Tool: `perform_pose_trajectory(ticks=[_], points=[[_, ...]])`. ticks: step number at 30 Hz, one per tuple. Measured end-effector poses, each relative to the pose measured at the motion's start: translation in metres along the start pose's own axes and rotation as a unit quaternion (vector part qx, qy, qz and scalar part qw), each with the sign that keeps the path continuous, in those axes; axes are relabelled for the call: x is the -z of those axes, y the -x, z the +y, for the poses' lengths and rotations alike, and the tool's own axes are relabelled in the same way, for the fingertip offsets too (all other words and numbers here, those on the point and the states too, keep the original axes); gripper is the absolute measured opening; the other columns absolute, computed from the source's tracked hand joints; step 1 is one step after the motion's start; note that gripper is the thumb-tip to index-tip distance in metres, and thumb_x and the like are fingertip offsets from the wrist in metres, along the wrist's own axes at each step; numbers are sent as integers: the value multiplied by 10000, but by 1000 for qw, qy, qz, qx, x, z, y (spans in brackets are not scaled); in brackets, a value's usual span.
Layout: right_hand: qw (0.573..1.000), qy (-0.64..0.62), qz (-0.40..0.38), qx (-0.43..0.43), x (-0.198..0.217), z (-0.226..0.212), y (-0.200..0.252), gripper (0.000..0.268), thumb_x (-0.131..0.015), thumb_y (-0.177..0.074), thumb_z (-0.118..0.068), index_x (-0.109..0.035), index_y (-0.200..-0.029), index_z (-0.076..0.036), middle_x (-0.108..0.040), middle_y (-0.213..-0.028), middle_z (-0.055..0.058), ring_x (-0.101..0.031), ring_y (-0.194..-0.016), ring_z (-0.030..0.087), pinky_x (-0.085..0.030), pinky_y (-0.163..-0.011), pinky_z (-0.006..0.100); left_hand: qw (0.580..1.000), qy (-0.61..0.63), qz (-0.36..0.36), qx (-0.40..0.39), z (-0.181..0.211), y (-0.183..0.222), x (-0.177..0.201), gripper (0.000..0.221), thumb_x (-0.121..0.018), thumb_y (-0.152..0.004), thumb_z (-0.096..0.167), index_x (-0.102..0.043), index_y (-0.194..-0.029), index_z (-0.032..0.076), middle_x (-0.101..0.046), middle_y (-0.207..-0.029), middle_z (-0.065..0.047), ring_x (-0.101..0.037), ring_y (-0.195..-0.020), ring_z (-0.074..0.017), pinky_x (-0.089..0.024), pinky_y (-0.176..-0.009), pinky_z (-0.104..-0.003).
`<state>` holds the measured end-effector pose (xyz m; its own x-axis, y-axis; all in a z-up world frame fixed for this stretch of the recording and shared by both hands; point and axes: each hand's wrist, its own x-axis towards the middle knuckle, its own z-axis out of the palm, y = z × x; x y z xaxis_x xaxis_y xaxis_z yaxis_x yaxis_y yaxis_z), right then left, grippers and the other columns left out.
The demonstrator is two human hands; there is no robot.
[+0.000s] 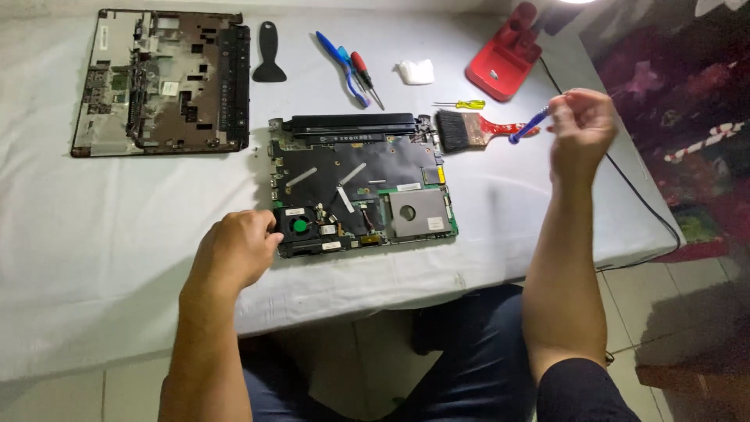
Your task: Removing a cooling fan from a laptop motherboard using a screwdriver and manual manipulation.
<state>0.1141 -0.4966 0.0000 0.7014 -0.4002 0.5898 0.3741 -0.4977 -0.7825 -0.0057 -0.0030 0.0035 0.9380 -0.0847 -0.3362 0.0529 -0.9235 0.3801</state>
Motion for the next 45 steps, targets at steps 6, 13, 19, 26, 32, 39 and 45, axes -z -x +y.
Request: perform_pose_trajectory(ticks=[6,13,19,26,32,39,45], points=[[949,199,-204,136,-30,35,22,206,-815,-862,65,-804,-920,-133,-698,-923,123,-710,-847,304,-627,-633,305,1000,-2,3,11,1,4,-2,250,-623,-939,228,-764,-1103,102,-782,-1021,-144,-748,-1021,-376,-595,-917,-494],[881,305,-322,167,-56,28,48,180,-754,-870,12,-788,-858,-164,-718,-931,93,-675,-892,292,-585,-800,346,1000,5,10,20,4,5,0,260,-643,-934,228,-769,-1122,101,-781,-973,-130,-752,-996,-353,-593,-897,-485],[858,331,-361,155,-56,32,47,127,-777,-819,-31,-785,-879,-143,-723,-973,144,-668,-935,373,-570,-835,433,1000,5,11,15,4,4,-1,253,-645,-936,224,-768,-1119,100,-785,-980,-128,-753,-1002,-350,-597,-904,-483],[900,266,-307,158,-58,31,37,224,-789,-832,19,-779,-1012,-114,-718,-974,131,-690,-938,343,-576,-862,408,1000,11,9,-1,1,-1,0,243,-642,-934,228,-761,-1095,91,-778,-990,-149,-740,-1019,-382,-589,-909,-501],[923,214,-264,179,-130,24,23,180,-727,-876,-46,-786,-1003,-160,-712,-910,91,-708,-860,295,-597,-796,406,1000,12,4,-11,-5,-3,-2,217,-638,-923,235,-768,-1031,99,-776,-990,-155,-735,-1016,-394,-585,-899,-510],[891,285,-318,155,-256,57,-10,131,-735,-873,-118,-773,-980,-184,-739,-806,65,-738,-842,334,-606,-782,466,998,52,12,-23,-12,-8,-10,166,-655,-908,200,-758,-962,81,-758,-914,-151,-748,-922,-396,-606,-801,-493],[862,369,-345,38,-273,40,-6,224,-810,-801,-274,-746,-1010,-229,-747,-842,9,-745,-908,297,-607,-808,464,994,99,1,-33,-18,-12,-7,132,-698,-886,187,-745,-916,68,-762,-918,-163,-742,-910,-406,-605,-776,-497]])
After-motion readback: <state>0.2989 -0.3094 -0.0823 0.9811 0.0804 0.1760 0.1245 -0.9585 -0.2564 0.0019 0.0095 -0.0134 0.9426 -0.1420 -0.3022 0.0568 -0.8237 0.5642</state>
